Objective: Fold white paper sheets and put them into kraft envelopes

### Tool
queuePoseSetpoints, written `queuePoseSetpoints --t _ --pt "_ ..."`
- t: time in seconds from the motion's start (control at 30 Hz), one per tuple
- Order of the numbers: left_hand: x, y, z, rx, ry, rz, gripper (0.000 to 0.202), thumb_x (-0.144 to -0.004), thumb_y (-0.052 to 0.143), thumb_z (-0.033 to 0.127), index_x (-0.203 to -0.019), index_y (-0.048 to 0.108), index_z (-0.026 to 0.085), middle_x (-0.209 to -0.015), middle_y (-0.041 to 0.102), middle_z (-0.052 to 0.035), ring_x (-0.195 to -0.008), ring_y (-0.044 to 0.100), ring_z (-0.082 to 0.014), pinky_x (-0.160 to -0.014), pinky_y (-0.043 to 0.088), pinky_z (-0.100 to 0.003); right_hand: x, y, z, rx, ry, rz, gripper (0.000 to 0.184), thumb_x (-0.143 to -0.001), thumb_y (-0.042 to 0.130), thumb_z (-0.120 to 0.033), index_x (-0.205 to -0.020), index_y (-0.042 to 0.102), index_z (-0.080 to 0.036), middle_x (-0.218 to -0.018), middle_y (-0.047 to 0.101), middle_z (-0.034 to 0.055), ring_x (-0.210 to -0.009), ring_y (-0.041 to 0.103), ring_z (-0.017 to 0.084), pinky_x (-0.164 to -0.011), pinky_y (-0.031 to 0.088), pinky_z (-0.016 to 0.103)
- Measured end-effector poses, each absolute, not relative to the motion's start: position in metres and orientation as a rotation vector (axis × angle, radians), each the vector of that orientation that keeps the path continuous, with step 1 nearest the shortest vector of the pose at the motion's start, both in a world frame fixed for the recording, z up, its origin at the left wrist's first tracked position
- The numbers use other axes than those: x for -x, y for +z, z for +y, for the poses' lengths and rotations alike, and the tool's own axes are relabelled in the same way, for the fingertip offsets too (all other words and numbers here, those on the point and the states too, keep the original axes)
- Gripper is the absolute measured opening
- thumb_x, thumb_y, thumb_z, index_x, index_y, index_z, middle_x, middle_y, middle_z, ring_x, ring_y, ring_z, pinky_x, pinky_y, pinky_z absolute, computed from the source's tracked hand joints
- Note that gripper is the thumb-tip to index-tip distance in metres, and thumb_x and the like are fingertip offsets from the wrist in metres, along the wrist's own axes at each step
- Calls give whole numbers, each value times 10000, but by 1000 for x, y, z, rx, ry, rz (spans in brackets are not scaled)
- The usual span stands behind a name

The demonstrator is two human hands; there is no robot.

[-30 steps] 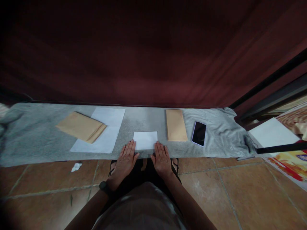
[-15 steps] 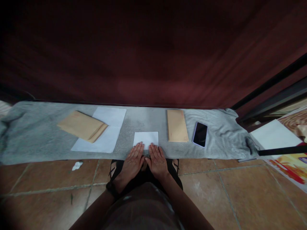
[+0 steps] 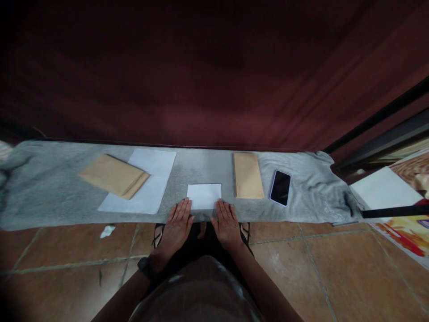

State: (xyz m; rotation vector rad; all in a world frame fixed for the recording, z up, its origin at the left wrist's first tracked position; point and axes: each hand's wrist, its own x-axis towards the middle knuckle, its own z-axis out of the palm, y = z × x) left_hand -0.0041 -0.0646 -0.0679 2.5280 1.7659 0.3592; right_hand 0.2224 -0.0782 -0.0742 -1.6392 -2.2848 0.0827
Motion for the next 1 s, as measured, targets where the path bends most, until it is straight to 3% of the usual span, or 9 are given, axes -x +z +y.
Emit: queuePoseSetpoints --t 0.27,0.4,1.0 --pt "-33 -63 -26 -2533 436 1674 601 -1003 263 203 -1593 227 92 -1626 342 -140 -1535 243 -236 -1250 256 -474 -188 -62 -32 1609 186 -2292 520 -1074 301 -319 -1549 382 -124 -1591 411 96 -1491 353 213 -1246 273 445" --pt "-40 -66 -7 -2563 349 1652 593 -980 272 164 -1560 298 48 -1627 329 -165 -1539 226 -248 -1253 228 -472 -181 -68 -13 1631 172 -2302 506 -1069 310 -290 -1533 407 -117 -1589 407 113 -1490 355 213 -1241 264 457" --pt "-28 -71 -1 -2570 338 1699 620 -1006 443 460 -1557 366 184 -1625 327 -172 -1521 277 -317 -1232 200 -567 -199 -80 -3 1764 81 -2276 550 -1048 379 -316 -1559 359 -114 -1624 337 145 -1480 344 295 -1207 248 500"
